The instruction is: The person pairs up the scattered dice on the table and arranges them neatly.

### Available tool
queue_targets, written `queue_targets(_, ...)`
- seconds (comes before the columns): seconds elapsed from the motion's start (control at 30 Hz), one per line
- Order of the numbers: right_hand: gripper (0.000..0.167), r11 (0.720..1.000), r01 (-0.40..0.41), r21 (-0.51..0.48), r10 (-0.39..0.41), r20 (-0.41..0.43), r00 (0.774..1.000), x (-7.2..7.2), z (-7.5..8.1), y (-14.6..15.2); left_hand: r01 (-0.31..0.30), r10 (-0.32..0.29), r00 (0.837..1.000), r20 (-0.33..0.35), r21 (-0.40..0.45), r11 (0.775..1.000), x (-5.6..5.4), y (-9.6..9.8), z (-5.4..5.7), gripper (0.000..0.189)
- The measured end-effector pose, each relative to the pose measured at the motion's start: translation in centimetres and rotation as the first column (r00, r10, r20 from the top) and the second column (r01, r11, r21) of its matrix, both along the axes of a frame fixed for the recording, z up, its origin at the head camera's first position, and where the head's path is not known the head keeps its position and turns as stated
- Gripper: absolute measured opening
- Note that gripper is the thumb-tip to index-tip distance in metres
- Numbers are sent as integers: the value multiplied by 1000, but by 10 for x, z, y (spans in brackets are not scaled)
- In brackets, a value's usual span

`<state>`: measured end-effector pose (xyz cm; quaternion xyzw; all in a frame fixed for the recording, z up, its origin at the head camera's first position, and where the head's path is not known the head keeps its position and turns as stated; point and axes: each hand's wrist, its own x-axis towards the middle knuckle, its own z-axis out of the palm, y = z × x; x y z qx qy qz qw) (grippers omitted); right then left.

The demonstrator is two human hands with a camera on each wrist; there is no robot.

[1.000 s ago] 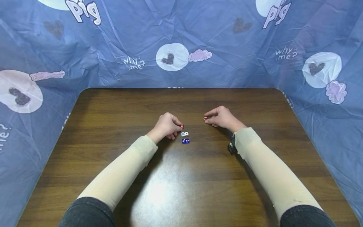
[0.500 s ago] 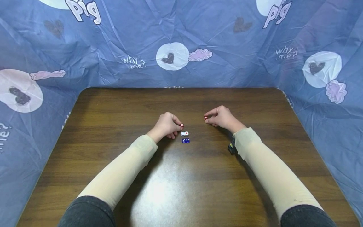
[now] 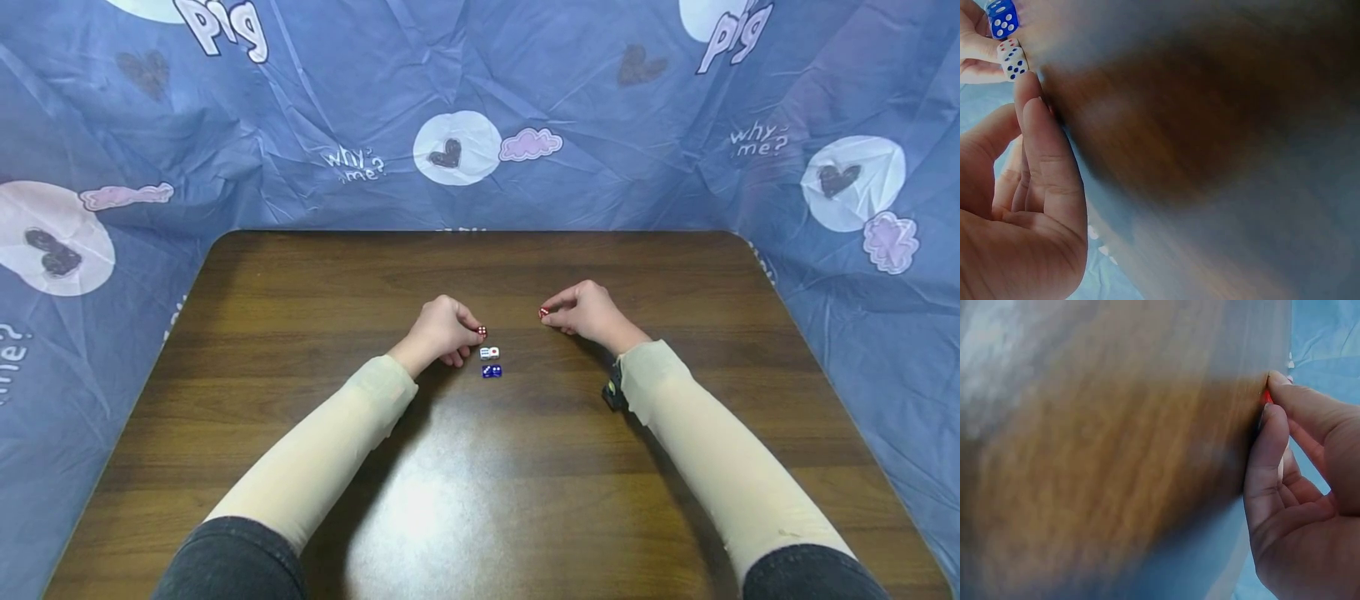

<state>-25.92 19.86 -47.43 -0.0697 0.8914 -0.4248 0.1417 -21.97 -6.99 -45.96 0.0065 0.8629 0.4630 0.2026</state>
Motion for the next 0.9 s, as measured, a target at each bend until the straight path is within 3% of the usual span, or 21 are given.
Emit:
queue_targets(0.43, 18, 996, -90, -28, 91, 34, 995, 8, 3, -23, 3, -3, 1000, -9, -9, 1000, -1, 0, 0, 8)
queue_targets(0.9, 18, 988, -140, -70, 148, 132, 980, 17, 7, -44, 5, -6, 1000, -10, -16, 1000, -1, 1, 0, 6)
